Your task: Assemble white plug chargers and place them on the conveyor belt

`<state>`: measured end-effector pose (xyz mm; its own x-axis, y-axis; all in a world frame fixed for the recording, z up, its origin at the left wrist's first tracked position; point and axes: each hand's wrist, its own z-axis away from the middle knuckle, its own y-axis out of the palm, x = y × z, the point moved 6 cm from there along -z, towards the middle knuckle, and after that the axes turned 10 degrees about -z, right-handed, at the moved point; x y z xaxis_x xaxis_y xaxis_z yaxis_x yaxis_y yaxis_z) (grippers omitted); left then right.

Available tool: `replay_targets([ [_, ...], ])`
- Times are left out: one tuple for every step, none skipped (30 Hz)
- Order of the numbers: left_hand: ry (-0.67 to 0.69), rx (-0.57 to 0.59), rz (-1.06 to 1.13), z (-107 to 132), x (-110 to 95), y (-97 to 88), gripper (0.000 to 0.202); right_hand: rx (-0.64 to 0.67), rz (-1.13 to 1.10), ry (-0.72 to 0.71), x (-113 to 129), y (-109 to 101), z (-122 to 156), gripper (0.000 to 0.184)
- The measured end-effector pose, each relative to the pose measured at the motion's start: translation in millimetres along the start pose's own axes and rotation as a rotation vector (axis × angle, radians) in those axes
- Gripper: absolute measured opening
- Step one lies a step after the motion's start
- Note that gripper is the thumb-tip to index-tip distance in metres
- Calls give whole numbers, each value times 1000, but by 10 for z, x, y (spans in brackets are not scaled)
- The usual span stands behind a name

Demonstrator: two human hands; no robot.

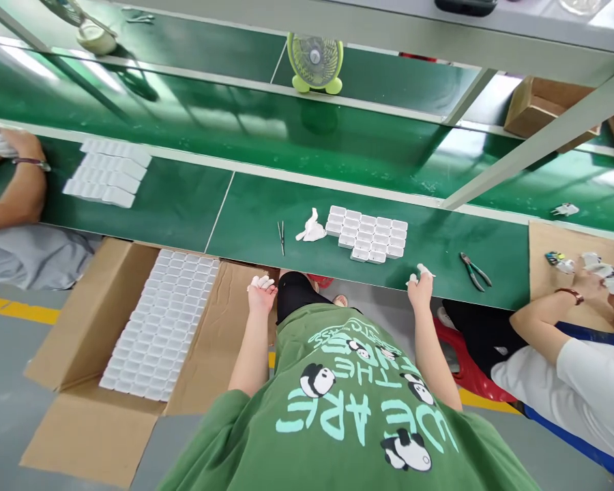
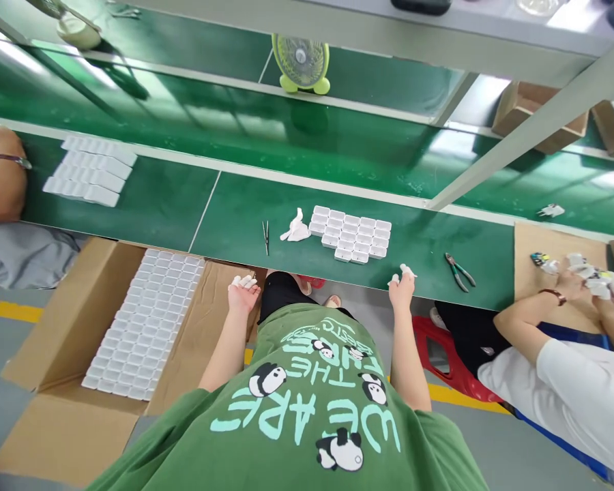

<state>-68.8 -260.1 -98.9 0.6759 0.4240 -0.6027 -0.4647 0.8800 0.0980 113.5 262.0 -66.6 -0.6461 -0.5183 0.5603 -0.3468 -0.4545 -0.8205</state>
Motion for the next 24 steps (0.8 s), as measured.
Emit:
replay_targets([
  [21,-11,10,4,-71,-53,30,16,35,3,-5,6,128,58],
  [41,-14,16,11,-131,-89,30,34,72,8,-10,24,255,59],
  [66,-11,-1,19,-183,-99,32,54,107,16,-14,53,373,60],
  [106,2,-70,28,-230,-78,34,76,138,25,-15,89,476,60],
  [158,22,-184,39,-268,-23,37,99,164,35,-11,127,559,61],
  [214,48,-322,52,-290,64,40,121,185,46,-2,162,618,61],
  [267,75,-465,68,-293,176,42,138,203,58,11,188,654,62],
  [310,101,-590,86,-276,301,42,149,220,72,29,202,669,62],
  [342,124,-679,106,-243,428,40,151,237,86,51,203,667,62],
  [367,146,-737,130,-202,554,36,146,255,97,76,190,653,62],
  [391,166,-778,160,-157,673,31,135,277,105,106,169,633,61],
  [419,184,-816,198,-111,785,28,128,303,108,138,146,612,59],
  [462,203,-878,246,-68,894,28,130,332,110,169,128,594,58],
  [525,221,-982,303,-25,1000,31,144,361,113,195,119,580,56],
  [607,235,-1130,366,21,1101,35,168,388,117,217,119,570,55],
  [701,237,-1313,429,74,1194,38,198,410,121,235,127,563,55],
  [797,224,-1507,486,133,1273,41,229,426,125,248,139,556,55],
  [882,196,-1684,529,194,1331,44,256,435,128,258,151,548,56],
  [944,154,-1814,554,247,1367,46,275,440,131,264,161,538,56],
  [977,108,-1880,562,288,1381,48,288,440,133,268,168,525,56],
  [995,66,-1913,558,322,1383,50,296,436,138,268,173,511,56],
  [1006,29,-1931,546,353,1376,52,300,428,145,264,175,497,55],
  [1010,-3,-1941,527,382,1362,54,300,420,151,259,176,485,54],
  [1009,-24,-1951,505,414,1344,55,298,412,154,254,178,476,53],
])
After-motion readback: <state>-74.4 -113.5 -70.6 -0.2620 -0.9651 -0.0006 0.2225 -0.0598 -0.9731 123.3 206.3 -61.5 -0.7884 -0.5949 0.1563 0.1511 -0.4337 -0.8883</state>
